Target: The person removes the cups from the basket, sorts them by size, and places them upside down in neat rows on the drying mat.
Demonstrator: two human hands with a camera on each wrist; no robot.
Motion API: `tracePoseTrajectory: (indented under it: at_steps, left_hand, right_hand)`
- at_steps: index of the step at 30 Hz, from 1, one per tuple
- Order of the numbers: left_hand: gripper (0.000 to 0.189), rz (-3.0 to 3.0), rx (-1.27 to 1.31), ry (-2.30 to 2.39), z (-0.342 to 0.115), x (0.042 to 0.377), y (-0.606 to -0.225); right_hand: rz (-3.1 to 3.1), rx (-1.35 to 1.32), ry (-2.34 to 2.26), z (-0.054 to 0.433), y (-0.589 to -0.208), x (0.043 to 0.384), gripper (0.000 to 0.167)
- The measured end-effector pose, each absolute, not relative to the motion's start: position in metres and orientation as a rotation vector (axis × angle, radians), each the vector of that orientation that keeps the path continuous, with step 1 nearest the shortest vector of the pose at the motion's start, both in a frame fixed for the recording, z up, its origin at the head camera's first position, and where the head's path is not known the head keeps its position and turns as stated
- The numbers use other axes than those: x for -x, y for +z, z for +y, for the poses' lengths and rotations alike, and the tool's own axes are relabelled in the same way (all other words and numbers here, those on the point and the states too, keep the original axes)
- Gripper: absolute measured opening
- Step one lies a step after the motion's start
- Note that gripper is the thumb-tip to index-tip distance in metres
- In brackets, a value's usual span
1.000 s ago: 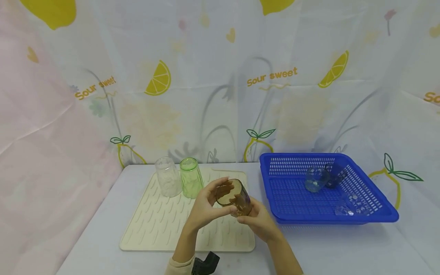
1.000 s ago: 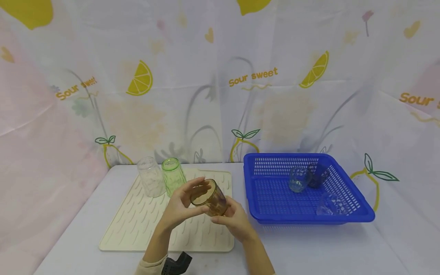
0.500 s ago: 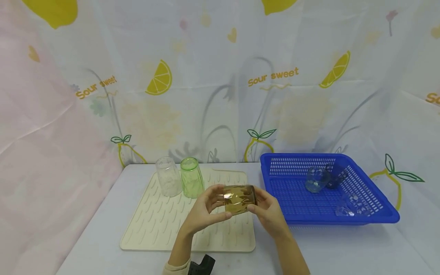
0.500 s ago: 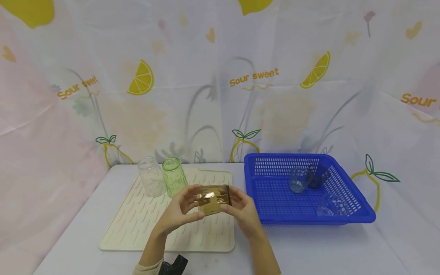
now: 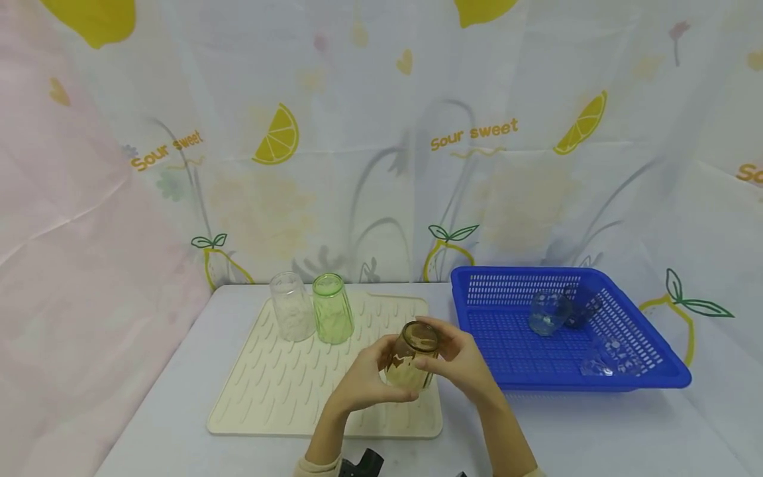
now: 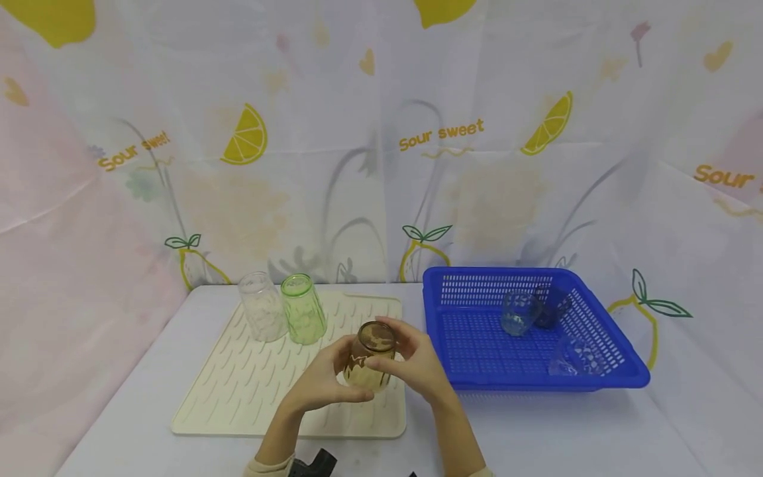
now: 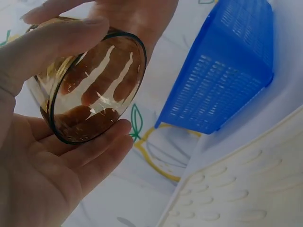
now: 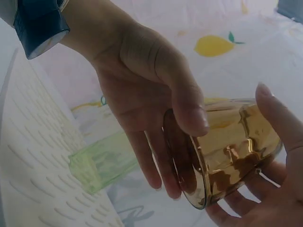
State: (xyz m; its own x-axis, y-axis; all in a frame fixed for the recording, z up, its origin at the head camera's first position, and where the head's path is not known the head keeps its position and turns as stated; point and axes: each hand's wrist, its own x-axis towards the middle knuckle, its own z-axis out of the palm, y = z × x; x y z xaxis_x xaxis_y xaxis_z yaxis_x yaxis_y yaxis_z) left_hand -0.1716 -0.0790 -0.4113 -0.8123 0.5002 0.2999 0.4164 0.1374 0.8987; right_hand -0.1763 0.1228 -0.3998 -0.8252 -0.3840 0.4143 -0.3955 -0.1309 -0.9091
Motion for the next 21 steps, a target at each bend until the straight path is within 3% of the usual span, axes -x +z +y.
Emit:
tracePoseTrajectory:
  at_steps: [9, 21]
  left_hand:
    - [0.067, 2.355, -0.92, 1.766, -0.079, 0.169, -0.415]
    - [0.051, 2.526, -0.65, 1.758, -0.127, 0.159, -0.44]
  right_hand:
    - [-2.343, -0.967, 1.713, 0.116, -0.389, 0.175, 0.055]
    - [-2.369, -0.947, 1.732, 0.104, -0.398, 0.183, 0.054]
